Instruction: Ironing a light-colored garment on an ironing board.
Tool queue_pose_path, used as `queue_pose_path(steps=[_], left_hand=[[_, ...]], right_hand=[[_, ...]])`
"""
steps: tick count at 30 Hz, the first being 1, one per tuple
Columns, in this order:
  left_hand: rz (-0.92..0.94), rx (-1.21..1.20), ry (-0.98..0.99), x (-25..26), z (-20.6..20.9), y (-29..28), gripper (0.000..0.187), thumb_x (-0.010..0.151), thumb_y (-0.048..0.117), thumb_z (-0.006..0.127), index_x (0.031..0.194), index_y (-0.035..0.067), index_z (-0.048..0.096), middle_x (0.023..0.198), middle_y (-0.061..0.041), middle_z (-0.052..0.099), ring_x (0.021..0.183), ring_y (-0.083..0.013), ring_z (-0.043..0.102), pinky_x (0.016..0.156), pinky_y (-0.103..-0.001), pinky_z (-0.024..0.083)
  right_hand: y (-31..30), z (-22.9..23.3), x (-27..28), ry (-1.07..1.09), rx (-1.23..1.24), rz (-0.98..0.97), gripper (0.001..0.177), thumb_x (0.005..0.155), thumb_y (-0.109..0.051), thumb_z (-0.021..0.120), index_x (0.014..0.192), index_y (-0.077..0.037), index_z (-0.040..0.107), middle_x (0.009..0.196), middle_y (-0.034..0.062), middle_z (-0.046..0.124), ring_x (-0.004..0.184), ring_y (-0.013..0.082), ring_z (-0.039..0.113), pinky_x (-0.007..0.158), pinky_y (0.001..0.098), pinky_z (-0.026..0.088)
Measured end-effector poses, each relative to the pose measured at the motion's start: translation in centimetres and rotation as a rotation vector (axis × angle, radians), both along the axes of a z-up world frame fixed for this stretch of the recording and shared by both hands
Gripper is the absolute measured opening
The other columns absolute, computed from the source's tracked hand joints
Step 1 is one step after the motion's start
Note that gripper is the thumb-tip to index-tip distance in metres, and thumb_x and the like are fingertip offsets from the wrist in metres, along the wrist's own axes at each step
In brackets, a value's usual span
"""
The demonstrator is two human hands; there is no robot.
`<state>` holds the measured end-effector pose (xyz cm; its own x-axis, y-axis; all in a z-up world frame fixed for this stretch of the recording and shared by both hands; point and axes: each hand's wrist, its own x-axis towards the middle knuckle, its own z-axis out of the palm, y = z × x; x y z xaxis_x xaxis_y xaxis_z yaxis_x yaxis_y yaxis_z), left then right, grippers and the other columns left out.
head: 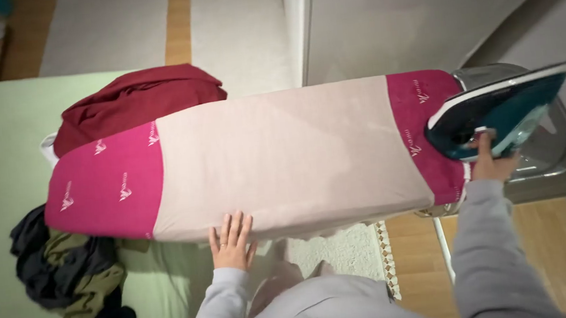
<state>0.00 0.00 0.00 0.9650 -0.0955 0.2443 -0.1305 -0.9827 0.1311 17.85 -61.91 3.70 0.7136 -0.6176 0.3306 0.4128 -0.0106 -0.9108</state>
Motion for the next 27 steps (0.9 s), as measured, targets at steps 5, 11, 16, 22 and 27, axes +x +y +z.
queue_pose_path(steps=[5, 11, 16, 22, 27], left_hand=[[0.046, -0.144, -0.125, -0.6, 0.3, 3.4, 0.064, 0.086, 0.037, 0.067, 0.147, 0.022, 0.051, 0.156, -0.004, 0.045, 0.147, -0.0249, 0.037, 0.121, -0.062, 0.015], [0.191, -0.22, -0.158, 4.9, 1.4, 12.3, 0.059, 0.096, 0.037, 0.059, 0.151, 0.018, 0.049, 0.158, -0.003, 0.048, 0.151, -0.0239, 0.038, 0.127, -0.058, 0.016], [0.162, -0.179, -0.073, 7.4, 1.3, 17.3, 0.066, 0.092, 0.043, 0.059, 0.152, 0.017, 0.047, 0.159, -0.005, 0.045, 0.15, -0.0257, 0.035, 0.122, -0.058, 0.015], [0.083, -0.137, -0.056, 7.6, 1.4, 20.2, 0.065, 0.09, 0.045, 0.06, 0.149, 0.021, 0.049, 0.158, -0.002, 0.046, 0.148, -0.0221, 0.038, 0.122, -0.055, 0.02], [0.072, -0.247, -0.032, 9.7, 2.4, 22.7, 0.05, 0.093, 0.041, 0.065, 0.139, 0.023, 0.06, 0.15, 0.002, 0.054, 0.141, -0.018, 0.046, 0.119, -0.047, 0.029]], right_hand=[[4.2, 10.1, 0.0, 0.174, -0.278, -0.088, 0.038, 0.104, -0.011, 0.085, 0.13, 0.005, 0.062, 0.096, 0.009, 0.069, 0.077, 0.0164, 0.064, 0.07, 0.0309, 0.051], [10.8, 18.0, -2.1, 0.434, -1.011, -0.073, 0.039, 0.093, -0.03, 0.088, 0.108, 0.003, 0.075, 0.085, 0.0108, 0.07, 0.076, 0.0157, 0.065, 0.071, 0.0324, 0.051], [23.3, 19.6, -3.0, 0.855, -0.808, 0.205, 0.046, 0.087, -0.043, 0.082, 0.108, -0.002, 0.078, 0.076, 0.0158, 0.072, 0.063, 0.0231, 0.065, 0.06, 0.0416, 0.051], [35.0, 13.7, -3.3, 0.894, -0.963, 0.288, 0.057, 0.078, -0.057, 0.076, 0.102, -0.006, 0.077, 0.085, 0.0155, 0.077, 0.078, 0.0302, 0.075, 0.072, 0.0428, 0.056], [38.9, 13.7, -3.3, 1.08, -1.137, 0.264, 0.058, 0.082, -0.063, 0.07, 0.101, -0.008, 0.078, 0.094, 0.0185, 0.076, 0.091, 0.0383, 0.071, 0.081, 0.0457, 0.054]])
